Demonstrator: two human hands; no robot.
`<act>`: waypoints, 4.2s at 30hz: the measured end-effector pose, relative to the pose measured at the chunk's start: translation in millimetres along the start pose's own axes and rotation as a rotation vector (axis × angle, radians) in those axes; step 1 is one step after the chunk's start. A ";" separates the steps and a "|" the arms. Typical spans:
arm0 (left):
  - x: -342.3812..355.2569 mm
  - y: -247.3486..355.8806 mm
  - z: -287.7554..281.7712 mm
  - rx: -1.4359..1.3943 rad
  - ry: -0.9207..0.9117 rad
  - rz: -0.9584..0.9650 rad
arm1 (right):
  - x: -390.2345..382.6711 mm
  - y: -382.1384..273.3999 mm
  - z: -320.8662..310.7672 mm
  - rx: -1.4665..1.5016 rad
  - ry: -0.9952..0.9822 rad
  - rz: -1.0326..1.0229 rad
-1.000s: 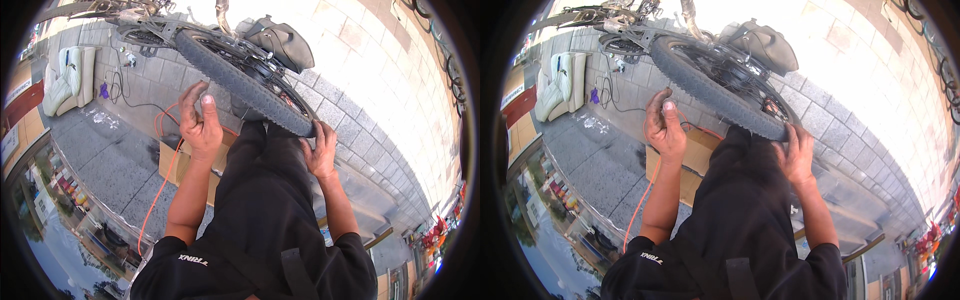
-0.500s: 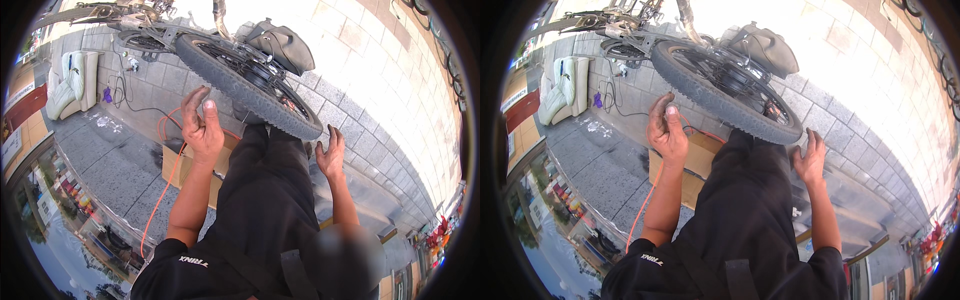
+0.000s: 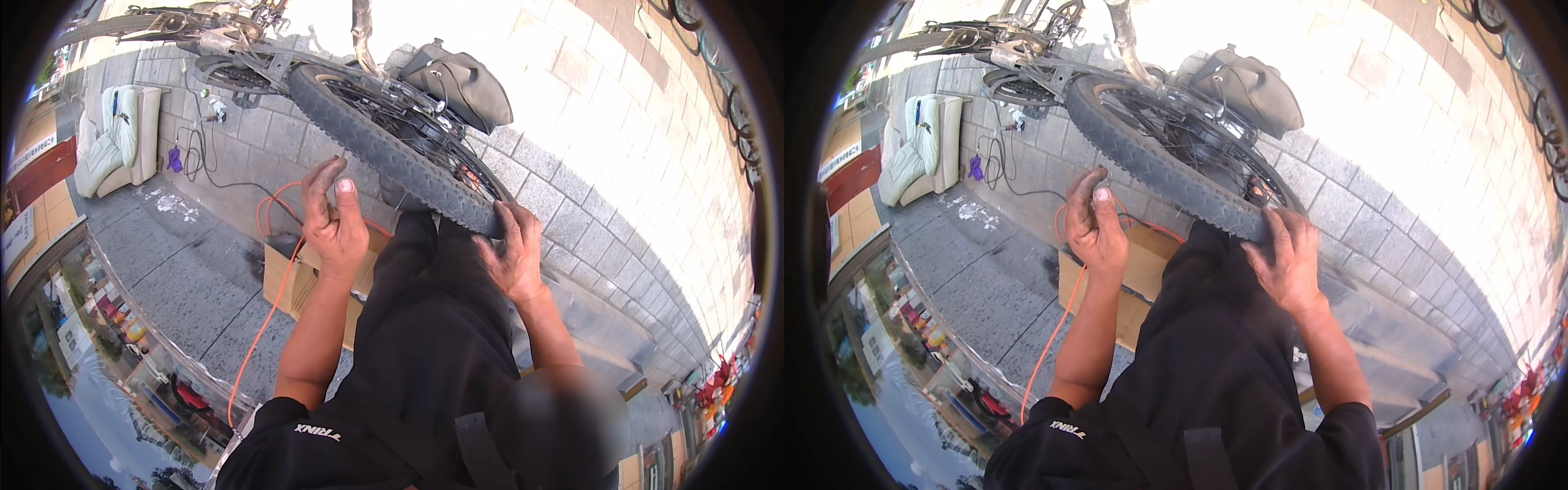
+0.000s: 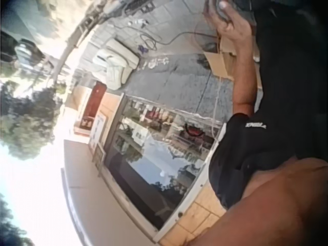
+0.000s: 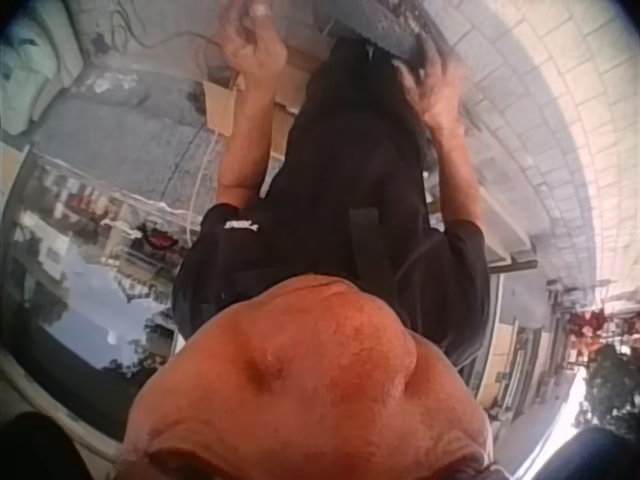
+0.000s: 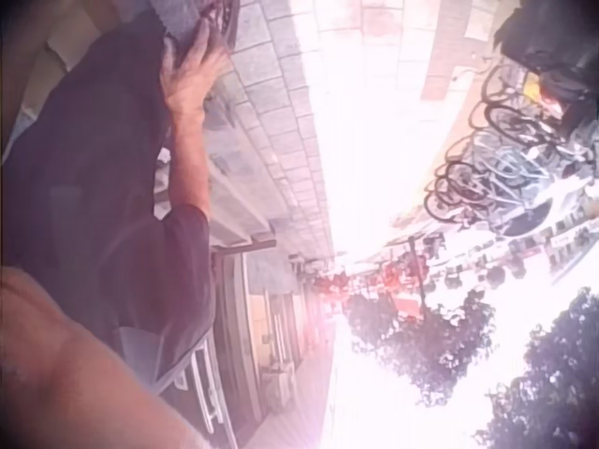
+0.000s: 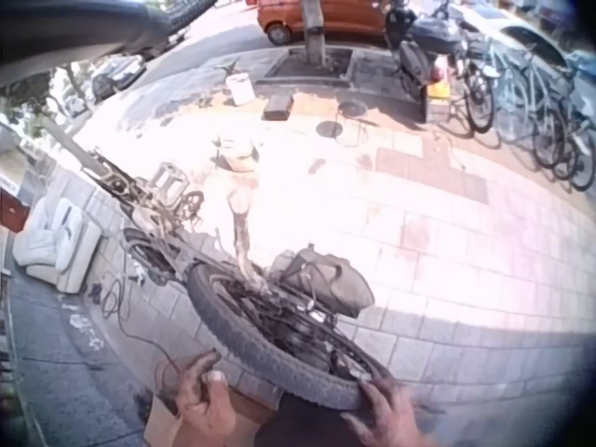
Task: The person works on a bicycle's rear wheel and drivetrain, rotating the tire and adjusting components by hand. They then use a wrench to tighten a bolt on the rear wheel hub.
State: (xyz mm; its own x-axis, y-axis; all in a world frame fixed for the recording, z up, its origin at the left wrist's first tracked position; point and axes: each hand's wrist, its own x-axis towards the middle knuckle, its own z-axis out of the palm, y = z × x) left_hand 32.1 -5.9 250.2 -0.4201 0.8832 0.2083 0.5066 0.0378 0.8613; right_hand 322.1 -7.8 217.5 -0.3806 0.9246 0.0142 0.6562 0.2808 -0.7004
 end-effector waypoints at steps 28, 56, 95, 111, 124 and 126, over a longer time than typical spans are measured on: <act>21.6 -98.0 5.9 -0.424 0.362 -0.816 | -22.8 34.1 -14.8 -0.067 -0.229 0.278; -172.7 -237.0 -84.6 0.064 0.210 -0.910 | -71.1 82.5 17.5 -0.340 -0.289 0.469; -161.5 -219.1 -38.9 0.052 0.064 -0.821 | -112.2 144.1 32.3 -0.155 -0.352 0.811; -171.9 -228.1 -30.6 0.044 0.044 -0.766 | 34.9 -30.0 -15.1 0.077 0.000 0.037; -165.1 -205.5 -33.3 0.055 0.019 -0.785 | -27.2 48.4 9.5 -0.151 -0.037 -0.055; -163.9 -206.3 -36.2 0.086 -0.010 -0.795 | -51.8 83.6 17.0 -0.223 -0.112 0.036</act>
State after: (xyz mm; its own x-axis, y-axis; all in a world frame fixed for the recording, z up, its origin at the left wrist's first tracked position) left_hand -30.8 -175.4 55.2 -0.6731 0.5811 -0.4575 0.1148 0.6932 0.7116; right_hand 385.6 -36.6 146.1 -0.4162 0.9042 -0.0957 0.7935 0.3098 -0.5239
